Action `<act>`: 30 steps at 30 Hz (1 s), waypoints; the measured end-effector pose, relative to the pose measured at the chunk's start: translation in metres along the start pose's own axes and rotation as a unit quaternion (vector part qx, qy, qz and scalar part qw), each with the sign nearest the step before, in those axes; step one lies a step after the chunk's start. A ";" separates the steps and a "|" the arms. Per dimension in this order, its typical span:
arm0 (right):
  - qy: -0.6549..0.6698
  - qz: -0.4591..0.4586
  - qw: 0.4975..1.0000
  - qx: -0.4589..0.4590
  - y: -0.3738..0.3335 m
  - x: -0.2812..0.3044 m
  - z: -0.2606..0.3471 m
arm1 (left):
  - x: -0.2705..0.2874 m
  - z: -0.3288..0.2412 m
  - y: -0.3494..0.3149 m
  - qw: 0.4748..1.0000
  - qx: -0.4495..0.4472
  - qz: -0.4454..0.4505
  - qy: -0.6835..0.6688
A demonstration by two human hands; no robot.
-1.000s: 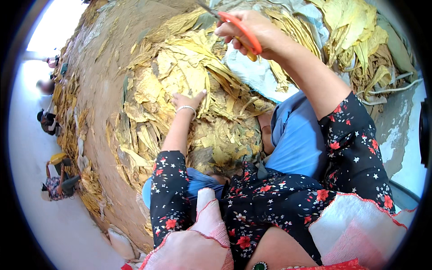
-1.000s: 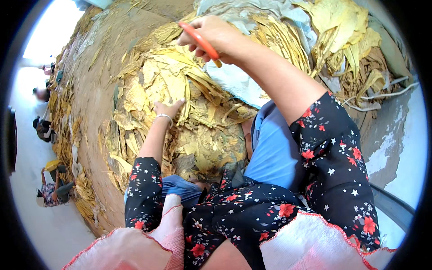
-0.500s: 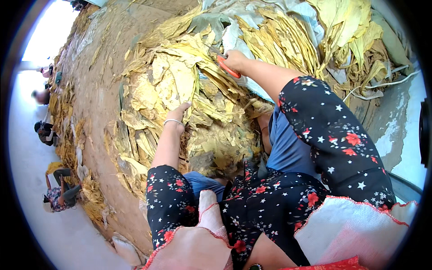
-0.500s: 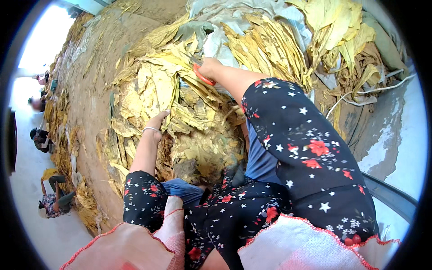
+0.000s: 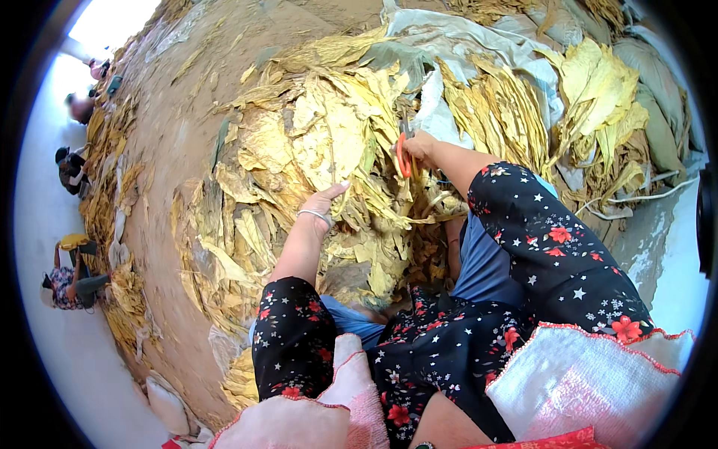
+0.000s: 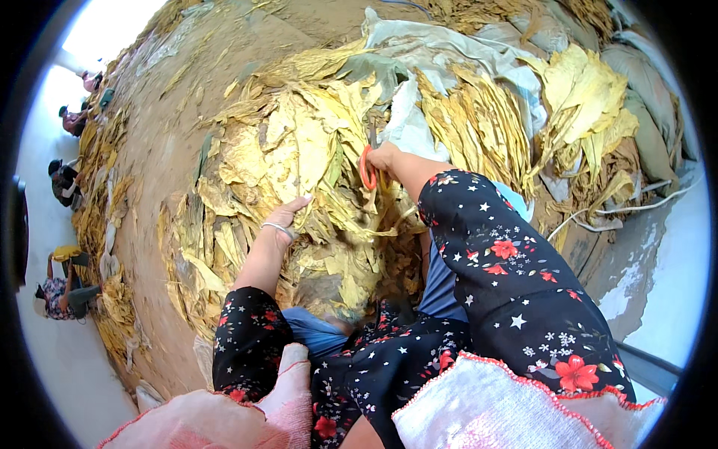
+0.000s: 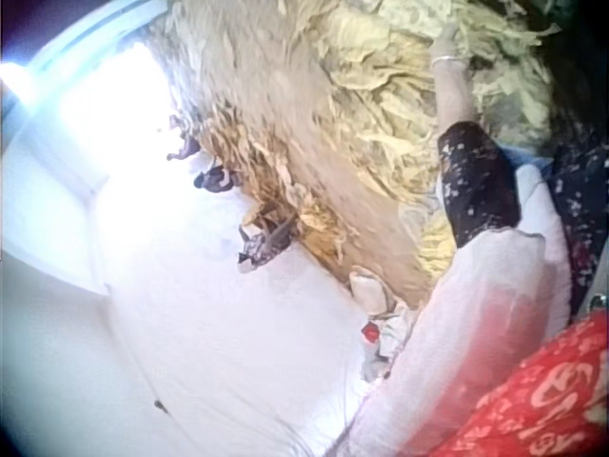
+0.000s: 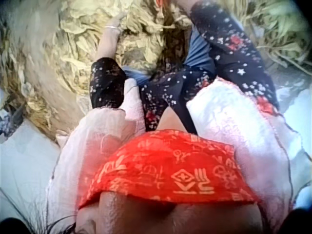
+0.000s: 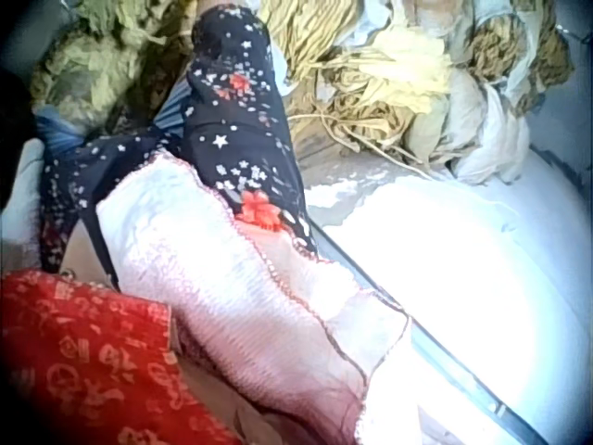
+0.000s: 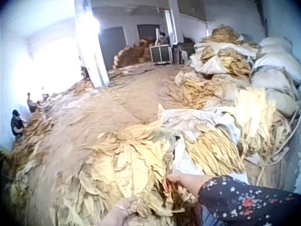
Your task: The person is using scissors to trim the edges and stems of large dried tobacco leaves while sitting on the floor surrounded by bundles of leaves.
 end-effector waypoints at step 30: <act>-0.231 -0.038 0.925 0.300 -0.105 -0.056 0.071 | -0.104 -0.009 -0.042 0.964 -0.070 0.179 -0.185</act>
Point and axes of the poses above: each hand's wrist, its own y-axis towards the middle knuckle, its own x-axis out of the back of the hand, z = x × y, the point moved 6 cm from there along y, towards the middle knuckle, and after that the axes turned 4 degrees about -x, right-handed, at the moved point
